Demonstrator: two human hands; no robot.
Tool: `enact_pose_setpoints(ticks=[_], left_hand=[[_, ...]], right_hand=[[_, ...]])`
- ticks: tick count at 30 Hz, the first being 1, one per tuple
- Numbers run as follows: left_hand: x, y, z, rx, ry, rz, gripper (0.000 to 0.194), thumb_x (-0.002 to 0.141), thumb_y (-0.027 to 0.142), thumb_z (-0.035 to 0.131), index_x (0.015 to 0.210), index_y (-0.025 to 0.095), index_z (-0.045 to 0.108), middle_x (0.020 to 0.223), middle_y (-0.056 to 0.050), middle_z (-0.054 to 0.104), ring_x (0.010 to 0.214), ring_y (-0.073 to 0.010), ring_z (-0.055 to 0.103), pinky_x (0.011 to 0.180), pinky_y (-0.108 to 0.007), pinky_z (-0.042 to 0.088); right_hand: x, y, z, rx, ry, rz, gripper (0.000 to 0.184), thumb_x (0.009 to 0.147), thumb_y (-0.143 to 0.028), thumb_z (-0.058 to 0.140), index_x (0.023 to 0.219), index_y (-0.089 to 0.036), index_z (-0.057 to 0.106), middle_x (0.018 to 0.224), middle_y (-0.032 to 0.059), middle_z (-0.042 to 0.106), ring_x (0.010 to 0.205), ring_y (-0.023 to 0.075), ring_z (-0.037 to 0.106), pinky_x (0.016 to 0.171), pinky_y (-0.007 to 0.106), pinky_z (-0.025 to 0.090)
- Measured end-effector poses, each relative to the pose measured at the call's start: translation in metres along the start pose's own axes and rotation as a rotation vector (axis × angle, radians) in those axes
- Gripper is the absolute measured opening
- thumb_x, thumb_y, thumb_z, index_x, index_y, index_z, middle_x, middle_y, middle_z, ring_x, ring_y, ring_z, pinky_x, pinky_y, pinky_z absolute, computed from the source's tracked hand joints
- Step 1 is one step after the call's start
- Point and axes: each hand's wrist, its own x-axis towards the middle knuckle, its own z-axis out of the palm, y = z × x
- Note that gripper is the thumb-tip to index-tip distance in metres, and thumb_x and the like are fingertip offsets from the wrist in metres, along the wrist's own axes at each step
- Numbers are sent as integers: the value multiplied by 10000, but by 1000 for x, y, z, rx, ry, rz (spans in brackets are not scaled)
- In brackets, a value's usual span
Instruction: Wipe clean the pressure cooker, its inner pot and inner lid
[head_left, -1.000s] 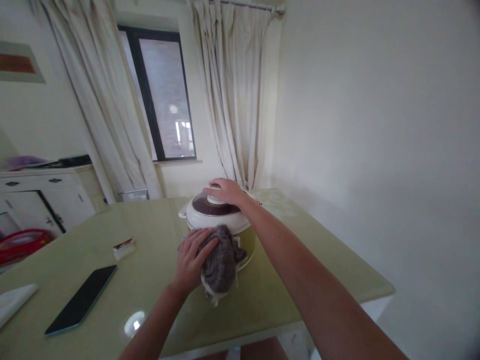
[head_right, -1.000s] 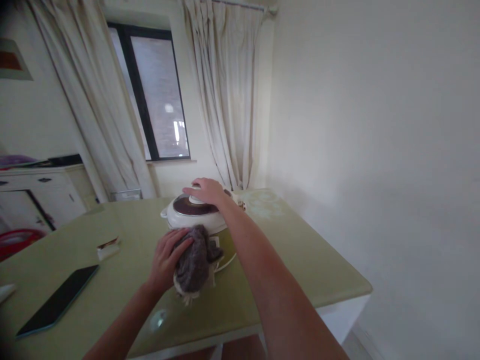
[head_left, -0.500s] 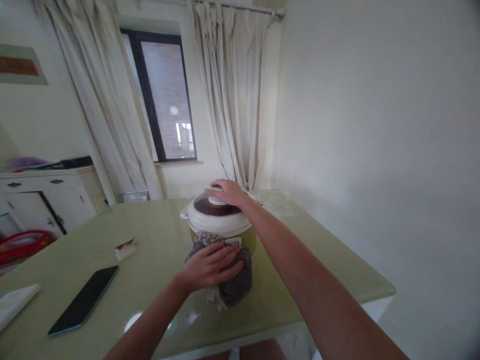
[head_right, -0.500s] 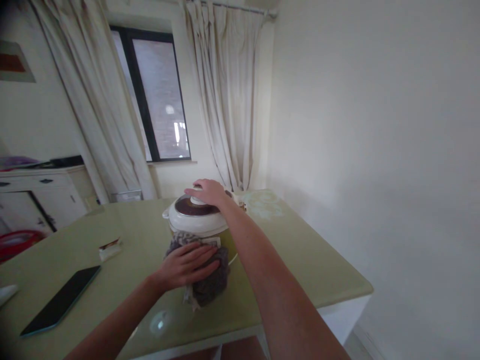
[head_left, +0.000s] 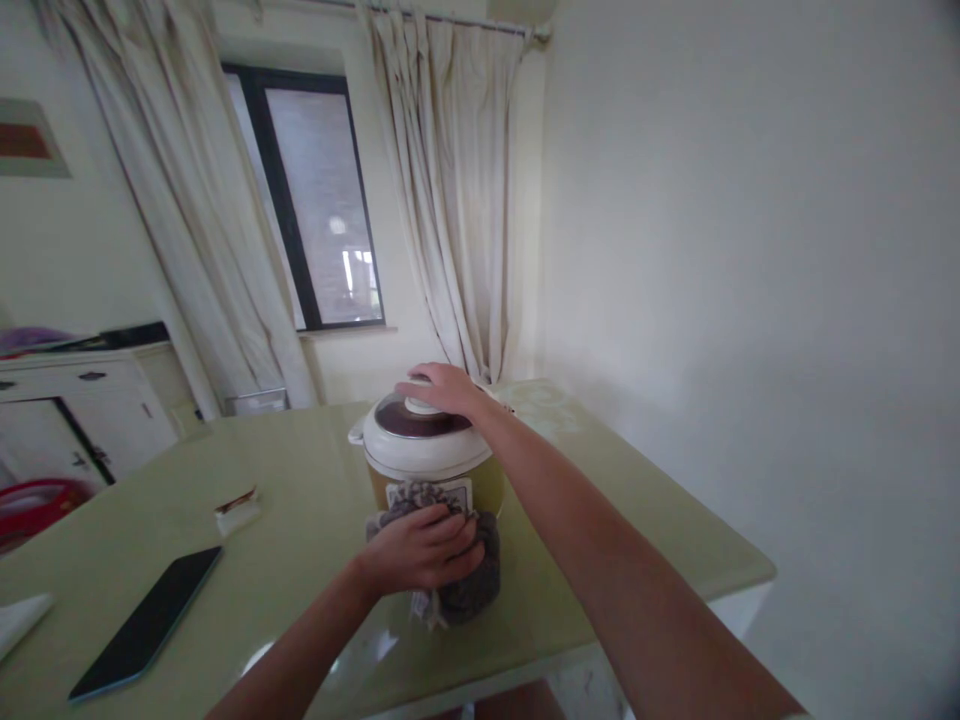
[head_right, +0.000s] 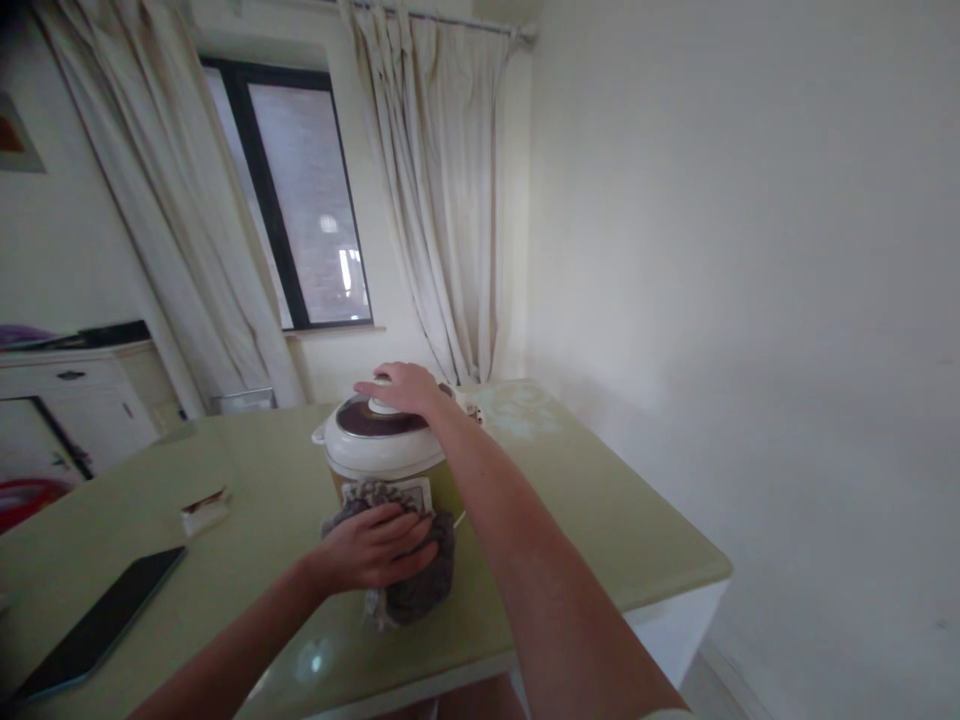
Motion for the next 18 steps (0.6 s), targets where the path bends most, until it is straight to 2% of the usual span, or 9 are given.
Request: enact_pose_setpoints(ticks=[2,4,6,7,9,13,16,18], left_hand=[[3,-20,-7,12,66,-145,274,1015,177,613,1243,279,727,1264,-36,761,1148,-182,651,1026,-364,484],[5,-35,-11,18,162,-386,335,1032,162,543,1299,275,709,1269,-62,762,1166,-211,656,1054,-409,471],[5,-38,-9,26,230,-551,370,1038,168,505,1335,279,695,1264,-78,767,1168,-233,664,1063,-440,466],[4,-34,-7,32,246,-562,372,1034,170,511,1336,283,696,1259,-77,770,1163,-234,668,1062,-442,467],[-2,-19,-2,37,224,-454,351,1010,163,567,1300,298,712,1244,-52,778,1142,-215,673,1058,-420,474],[-19,7,5,11,90,-69,260,964,227,702,1202,326,738,1245,4,771,1104,-155,662,1038,-330,493],[-26,-2,-3,-10,37,86,228,965,261,714,1178,337,743,1245,10,769,1116,-152,657,1029,-309,504],[-26,-19,-12,11,46,35,253,972,237,697,1198,343,739,1255,3,771,1142,-165,658,1060,-330,498]], right_hand=[[0,1,0,8,10,-8,705,943,-823,534,1297,-254,750,1375,78,738,1287,285,666,1101,367,467],[-1,2,1,17,15,-15,697,943,-827,529,1290,-265,753,1363,64,744,1281,271,670,1100,349,463],[-1,2,1,22,12,-24,691,944,-828,526,1288,-274,752,1359,56,747,1276,262,672,1097,340,462],[-1,2,1,22,11,-26,693,945,-828,525,1291,-271,750,1361,58,746,1277,263,671,1097,341,461],[-2,1,1,19,11,-23,704,947,-827,521,1297,-259,747,1369,69,742,1283,271,668,1095,351,463],[-2,-2,-1,11,5,6,699,939,-832,527,1288,-269,751,1377,67,738,1285,284,667,1087,365,472],[-3,-2,-2,10,8,18,675,931,-827,548,1273,-286,760,1363,60,745,1281,290,668,1088,373,475],[-3,-1,-1,17,16,10,648,940,-807,559,1270,-288,763,1355,54,749,1278,285,670,1090,370,473]])
